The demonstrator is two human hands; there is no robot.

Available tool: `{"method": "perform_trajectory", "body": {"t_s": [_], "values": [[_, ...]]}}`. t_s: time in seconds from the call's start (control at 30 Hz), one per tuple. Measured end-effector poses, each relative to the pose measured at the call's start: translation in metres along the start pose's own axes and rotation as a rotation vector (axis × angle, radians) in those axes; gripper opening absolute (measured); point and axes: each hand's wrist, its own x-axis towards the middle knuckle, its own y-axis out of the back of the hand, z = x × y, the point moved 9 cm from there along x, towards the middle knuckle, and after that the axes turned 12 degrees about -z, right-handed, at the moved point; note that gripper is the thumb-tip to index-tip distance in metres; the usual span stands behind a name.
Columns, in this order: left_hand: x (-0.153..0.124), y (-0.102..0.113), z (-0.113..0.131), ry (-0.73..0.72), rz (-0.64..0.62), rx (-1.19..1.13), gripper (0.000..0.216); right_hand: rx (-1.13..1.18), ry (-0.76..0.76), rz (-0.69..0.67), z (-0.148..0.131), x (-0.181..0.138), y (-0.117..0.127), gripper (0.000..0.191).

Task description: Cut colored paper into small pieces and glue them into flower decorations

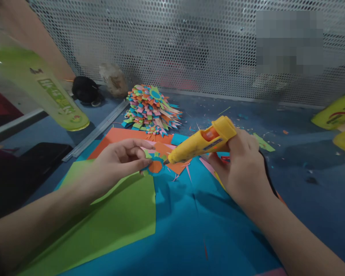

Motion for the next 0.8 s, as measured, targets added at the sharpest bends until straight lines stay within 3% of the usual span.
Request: {"method": "perform_trajectory", "body": {"t_s": [0.17, 0.5, 0.8], "values": [[0.0004, -0.0009, -0.0013, 0.009, -0.019, 0.016, 0.022, -0.006, 0.003, 0.012, -0.0012, -0.0008, 0.0007, 0.027], [-0.0004, 0.0085, -0.0055, 0.036, 0.068, 0.011, 0.024, -0.053, 0.046, 0.038, -0.0094, 0.0015, 0.0033, 0.013], [0.0001, -0.0002, -0.0049, 0.04, -0.007, -0.007, 0.026, -0.082, 0.051, 0.035, -0.0078, 0.0015, 0.0019, 0.016]]}}
